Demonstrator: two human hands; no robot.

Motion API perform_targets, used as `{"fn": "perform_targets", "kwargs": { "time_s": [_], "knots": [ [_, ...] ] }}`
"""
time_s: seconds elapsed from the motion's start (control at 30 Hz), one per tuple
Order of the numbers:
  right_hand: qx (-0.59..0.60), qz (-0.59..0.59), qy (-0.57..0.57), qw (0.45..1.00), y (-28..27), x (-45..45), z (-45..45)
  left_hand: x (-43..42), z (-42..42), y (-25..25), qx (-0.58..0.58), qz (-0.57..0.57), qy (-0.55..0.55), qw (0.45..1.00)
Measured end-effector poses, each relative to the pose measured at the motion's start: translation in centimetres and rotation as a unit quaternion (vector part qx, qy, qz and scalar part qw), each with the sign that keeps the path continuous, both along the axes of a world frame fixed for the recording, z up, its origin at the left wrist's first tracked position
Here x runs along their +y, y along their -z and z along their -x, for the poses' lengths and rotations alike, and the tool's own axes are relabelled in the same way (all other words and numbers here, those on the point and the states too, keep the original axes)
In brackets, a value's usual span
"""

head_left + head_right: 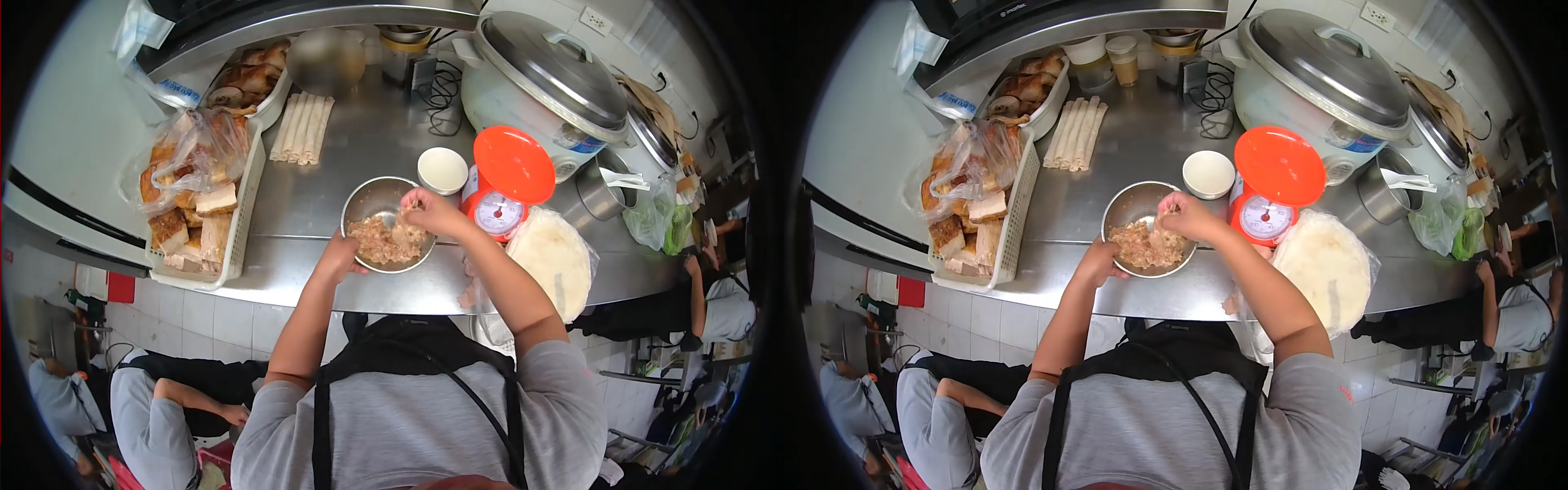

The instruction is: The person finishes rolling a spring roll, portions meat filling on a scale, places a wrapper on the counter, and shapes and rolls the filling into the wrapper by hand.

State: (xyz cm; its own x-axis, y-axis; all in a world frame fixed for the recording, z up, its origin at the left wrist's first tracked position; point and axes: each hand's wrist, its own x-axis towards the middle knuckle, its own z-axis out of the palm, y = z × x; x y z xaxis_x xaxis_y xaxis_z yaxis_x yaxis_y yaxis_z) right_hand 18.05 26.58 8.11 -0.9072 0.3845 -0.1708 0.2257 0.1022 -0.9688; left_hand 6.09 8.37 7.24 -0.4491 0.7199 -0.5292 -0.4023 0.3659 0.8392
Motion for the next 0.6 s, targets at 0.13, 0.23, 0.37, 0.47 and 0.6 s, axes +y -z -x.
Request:
{"fn": "perform_targets", "kwargs": {
  "time_s": [0.13,0.23,0.37,0.47,0.6],
  "knots": [
    [-0.025,-0.171,-0.015,0.985,2.1,-1.1,-0.6,0.4,-1.2,-0.5,0.016,-0.005,-0.008,1.0],
    [-0.188,-0.414,-0.128,0.881,0.2,-2.6,-0.9,0.6,-1.7,-0.3,0.049,-0.023,0.003,0.999],
    [-0.322,-0.53,-0.173,0.765,-1.0,-3.5,0.0,0.7,-2.6,0.4,0.079,-0.028,-0.011,0.996],
    [-0.329,-0.516,-0.178,0.771,0.1,-2.9,1.0,0.6,-3.2,0.1,0.088,-0.023,-0.038,0.995],
    [-0.317,-0.481,-0.18,0.797,0.1,-2.8,1.3,0.3,-3.1,0.6,0.075,-0.025,-0.031,0.996]
  ]
}}
